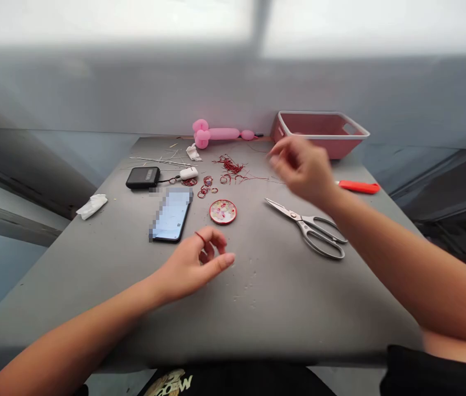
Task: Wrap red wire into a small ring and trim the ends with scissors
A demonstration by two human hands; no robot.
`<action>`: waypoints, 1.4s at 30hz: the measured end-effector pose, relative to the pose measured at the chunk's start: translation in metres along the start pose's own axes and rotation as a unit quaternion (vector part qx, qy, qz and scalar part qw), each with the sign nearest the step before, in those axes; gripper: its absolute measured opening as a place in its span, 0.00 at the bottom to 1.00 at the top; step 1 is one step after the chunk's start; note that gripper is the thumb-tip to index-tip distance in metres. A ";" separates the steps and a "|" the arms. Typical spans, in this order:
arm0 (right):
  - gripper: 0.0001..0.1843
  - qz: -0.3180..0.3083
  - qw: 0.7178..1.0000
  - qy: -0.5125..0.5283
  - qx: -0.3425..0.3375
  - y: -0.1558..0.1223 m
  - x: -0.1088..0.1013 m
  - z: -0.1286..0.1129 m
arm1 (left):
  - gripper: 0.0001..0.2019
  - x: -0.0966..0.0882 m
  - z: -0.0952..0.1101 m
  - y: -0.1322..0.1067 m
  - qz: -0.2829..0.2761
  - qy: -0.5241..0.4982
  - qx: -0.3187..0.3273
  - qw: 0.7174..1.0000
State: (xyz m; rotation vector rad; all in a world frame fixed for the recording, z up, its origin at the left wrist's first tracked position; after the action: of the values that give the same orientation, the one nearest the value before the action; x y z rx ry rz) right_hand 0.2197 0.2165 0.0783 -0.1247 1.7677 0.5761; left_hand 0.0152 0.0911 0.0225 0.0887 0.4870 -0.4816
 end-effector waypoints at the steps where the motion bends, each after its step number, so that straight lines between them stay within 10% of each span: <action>1: 0.14 -0.021 0.999 0.026 -0.023 -0.015 0.012 -0.023 | 0.17 0.003 -0.013 0.003 -0.001 -0.122 -0.069 0.990; 7: 0.14 -0.161 0.951 0.230 -0.133 -0.089 0.067 -0.112 | 0.26 0.028 -0.038 0.011 -0.024 -0.373 -0.137 0.917; 14: 0.09 -0.149 0.898 0.399 -0.114 -0.083 0.050 -0.097 | 0.23 0.016 -0.051 0.017 0.044 -0.377 -0.131 0.916; 19: 0.12 -0.114 0.866 0.487 0.018 -0.074 0.056 -0.072 | 0.20 0.007 -0.049 0.016 0.068 -0.362 -0.129 0.921; 26: 0.12 0.016 0.965 0.235 0.112 -0.047 0.040 0.009 | 0.15 0.013 -0.050 0.015 0.053 -0.306 -0.122 0.943; 30: 0.18 -0.015 0.999 0.024 0.033 -0.029 0.047 0.031 | 0.12 0.016 -0.050 0.016 0.034 -0.289 -0.109 0.950; 42: 0.18 -0.080 0.992 -0.044 -0.083 0.062 0.072 -0.035 | 0.12 0.013 -0.048 0.019 0.017 -0.264 -0.092 0.960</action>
State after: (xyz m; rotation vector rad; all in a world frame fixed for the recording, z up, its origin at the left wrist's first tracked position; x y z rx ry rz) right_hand 0.1451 0.2709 0.0363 -0.3472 1.6073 0.6021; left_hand 0.0136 0.1117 -0.0270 -0.2073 0.0027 -0.4032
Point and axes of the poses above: each hand's wrist, its own y-axis towards the middle knuckle, its own x-axis out of the palm, z = x × y, the point moved 7 cm from there along y, towards the middle knuckle, and after that the axes turned 5 degrees about -z, right-handed, at the moved point
